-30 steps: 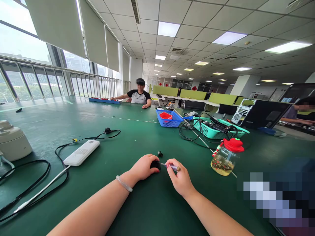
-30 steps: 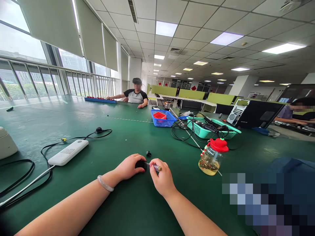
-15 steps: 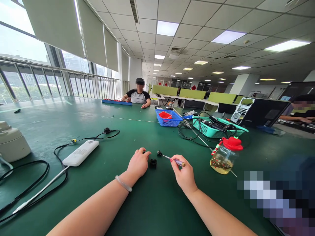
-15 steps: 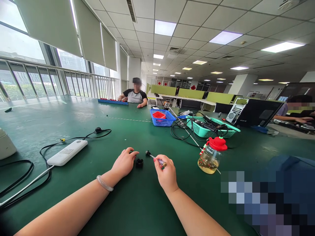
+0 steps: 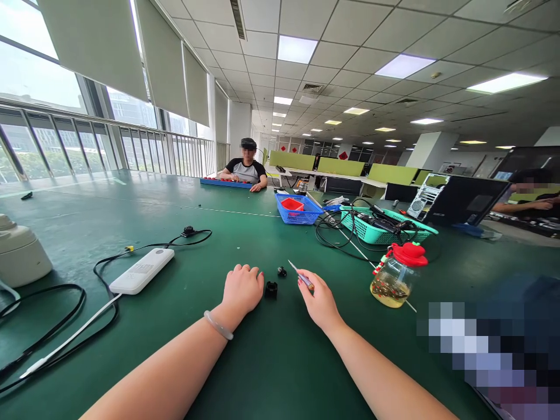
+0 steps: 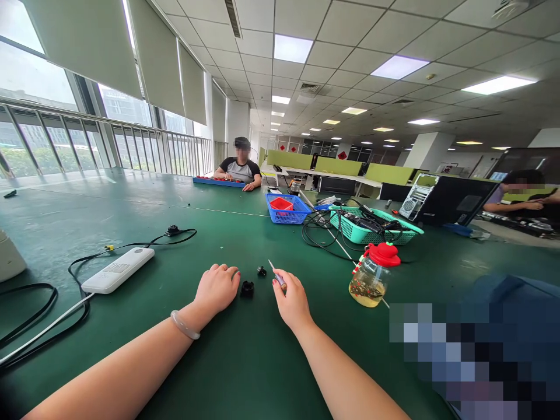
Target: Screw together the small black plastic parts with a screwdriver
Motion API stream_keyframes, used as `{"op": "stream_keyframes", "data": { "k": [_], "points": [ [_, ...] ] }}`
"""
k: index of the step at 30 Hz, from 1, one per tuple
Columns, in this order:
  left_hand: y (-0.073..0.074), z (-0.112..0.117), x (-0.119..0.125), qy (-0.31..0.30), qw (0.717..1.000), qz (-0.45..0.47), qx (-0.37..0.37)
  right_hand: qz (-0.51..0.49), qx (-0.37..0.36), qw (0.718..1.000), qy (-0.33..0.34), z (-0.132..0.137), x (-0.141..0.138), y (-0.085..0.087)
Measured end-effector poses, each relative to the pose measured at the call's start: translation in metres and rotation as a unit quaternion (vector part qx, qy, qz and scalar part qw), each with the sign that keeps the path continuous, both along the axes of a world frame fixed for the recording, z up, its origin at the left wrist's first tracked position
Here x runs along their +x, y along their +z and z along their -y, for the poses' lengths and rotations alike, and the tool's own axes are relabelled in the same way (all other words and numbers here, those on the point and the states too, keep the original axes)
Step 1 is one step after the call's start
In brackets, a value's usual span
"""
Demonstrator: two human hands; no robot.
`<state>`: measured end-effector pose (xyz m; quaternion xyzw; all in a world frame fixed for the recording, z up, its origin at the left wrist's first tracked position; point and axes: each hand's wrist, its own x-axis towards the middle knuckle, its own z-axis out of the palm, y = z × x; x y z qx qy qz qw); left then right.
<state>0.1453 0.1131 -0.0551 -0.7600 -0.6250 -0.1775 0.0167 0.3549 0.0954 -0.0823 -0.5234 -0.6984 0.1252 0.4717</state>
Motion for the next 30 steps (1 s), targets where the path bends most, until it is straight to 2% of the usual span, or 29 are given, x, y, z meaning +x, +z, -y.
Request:
{"op": "stream_keyframes", "data": {
  "k": [2,5,7,9,11,15,19,22,25,27,30],
  "points": [
    [-0.002,0.001,0.001,-0.081,0.996,0.035,0.006,0.016,-0.003,1.000,0.004,-0.003,0.000,-0.002],
    [-0.005,0.003,0.003,-0.218,0.974,0.052,-0.014,0.036,-0.003,0.999,0.009,-0.004,-0.002,-0.004],
    [-0.006,0.003,0.004,-0.248,0.968,0.029,-0.026,0.046,-0.014,0.999,0.013,-0.004,-0.002,-0.003],
    [-0.007,0.003,0.004,-0.227,0.974,0.003,-0.027,0.053,-0.036,0.998,0.017,-0.003,-0.003,-0.002],
    [-0.008,0.001,0.004,-0.178,0.984,-0.007,-0.027,0.057,-0.052,0.997,0.022,-0.001,-0.004,-0.001],
    [-0.011,-0.002,0.000,-0.107,0.994,0.018,-0.030,0.056,-0.057,0.996,0.036,0.003,-0.005,0.003],
    [-0.012,-0.002,0.000,-0.135,0.989,0.046,-0.031,0.028,-0.017,0.998,0.056,0.010,-0.006,0.009],
    [-0.010,0.000,0.001,-0.171,0.983,0.045,-0.046,-0.012,0.045,0.998,0.043,0.015,-0.003,0.012],
    [-0.009,0.000,0.002,-0.175,0.983,0.042,-0.041,-0.030,0.122,0.992,0.033,0.025,-0.005,0.018],
    [-0.010,-0.002,0.003,-0.177,0.983,0.044,-0.033,-0.003,0.169,0.982,0.082,0.038,-0.016,0.026],
    [-0.012,-0.006,0.004,-0.191,0.980,0.043,-0.037,0.051,0.180,0.958,0.217,0.062,-0.052,0.045]
  ]
}}
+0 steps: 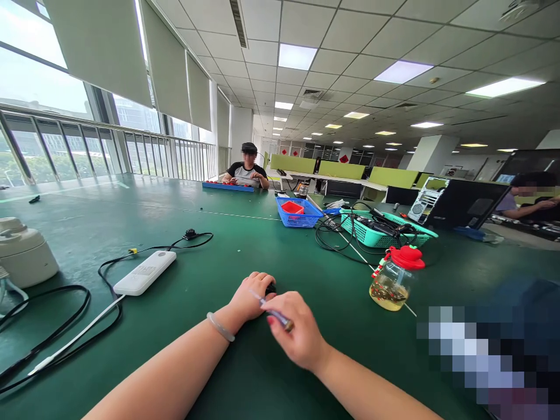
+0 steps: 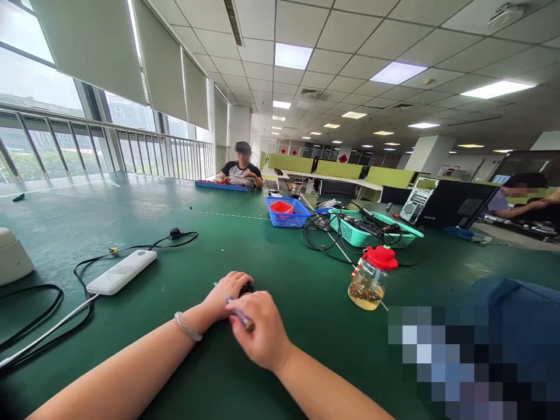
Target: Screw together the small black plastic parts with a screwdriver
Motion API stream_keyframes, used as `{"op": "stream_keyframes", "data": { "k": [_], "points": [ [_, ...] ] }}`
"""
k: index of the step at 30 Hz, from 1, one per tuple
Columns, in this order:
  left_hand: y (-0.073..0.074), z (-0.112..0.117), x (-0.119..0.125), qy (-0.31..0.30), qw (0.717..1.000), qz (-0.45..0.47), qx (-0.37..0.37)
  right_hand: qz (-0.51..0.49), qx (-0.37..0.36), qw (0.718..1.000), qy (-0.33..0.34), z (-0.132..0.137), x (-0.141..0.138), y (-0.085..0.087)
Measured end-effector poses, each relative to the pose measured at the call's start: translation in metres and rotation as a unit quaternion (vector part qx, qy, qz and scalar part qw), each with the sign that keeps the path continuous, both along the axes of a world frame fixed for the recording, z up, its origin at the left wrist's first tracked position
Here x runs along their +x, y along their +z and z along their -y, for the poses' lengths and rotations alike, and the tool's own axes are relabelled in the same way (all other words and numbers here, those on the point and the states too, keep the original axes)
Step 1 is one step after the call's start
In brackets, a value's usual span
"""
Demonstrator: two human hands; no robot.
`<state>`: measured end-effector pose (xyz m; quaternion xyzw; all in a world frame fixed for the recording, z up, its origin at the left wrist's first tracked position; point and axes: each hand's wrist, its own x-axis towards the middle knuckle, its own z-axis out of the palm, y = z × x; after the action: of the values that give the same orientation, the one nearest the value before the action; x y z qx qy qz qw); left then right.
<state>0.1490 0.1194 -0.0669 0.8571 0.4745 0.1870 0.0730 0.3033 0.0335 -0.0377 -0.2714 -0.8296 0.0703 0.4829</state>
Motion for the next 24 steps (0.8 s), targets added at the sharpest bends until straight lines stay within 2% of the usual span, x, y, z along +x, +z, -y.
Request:
{"op": "stream_keyframes", "data": {
  "k": [2,4,6,8,10,12,14,20,23,24],
  "points": [
    [-0.001,-0.002,0.001,-0.004,1.000,-0.004,-0.005,0.034,0.001,0.998,0.059,0.014,-0.032,0.012],
    [-0.001,-0.003,0.002,0.005,1.000,-0.007,-0.003,0.043,-0.015,0.995,0.086,0.023,-0.061,0.019],
    [0.000,-0.001,0.001,0.019,1.000,-0.008,0.002,0.056,-0.039,0.993,0.093,0.028,-0.083,0.017],
    [0.002,0.001,0.000,0.036,0.999,-0.010,0.006,0.071,-0.041,0.994,0.074,0.029,-0.094,0.006],
    [0.003,0.003,-0.002,0.053,0.998,-0.014,0.011,0.080,0.003,0.996,0.049,0.030,-0.095,-0.008],
    [0.004,0.005,-0.003,0.066,0.998,-0.019,0.015,0.093,0.088,0.989,0.069,0.031,-0.094,-0.019],
    [0.005,0.005,-0.003,0.071,0.997,-0.024,0.017,0.090,0.116,0.987,0.063,0.033,-0.093,-0.025],
    [0.005,0.004,-0.003,0.074,0.996,-0.033,0.022,0.108,0.139,0.982,0.070,0.039,-0.100,-0.030],
    [0.003,0.004,-0.005,0.083,0.995,-0.043,0.030,0.077,0.150,0.984,0.060,0.033,-0.094,-0.027],
    [0.002,0.003,-0.005,0.087,0.995,-0.046,0.034,0.058,0.175,0.981,0.057,0.027,-0.089,-0.025]
  ]
}}
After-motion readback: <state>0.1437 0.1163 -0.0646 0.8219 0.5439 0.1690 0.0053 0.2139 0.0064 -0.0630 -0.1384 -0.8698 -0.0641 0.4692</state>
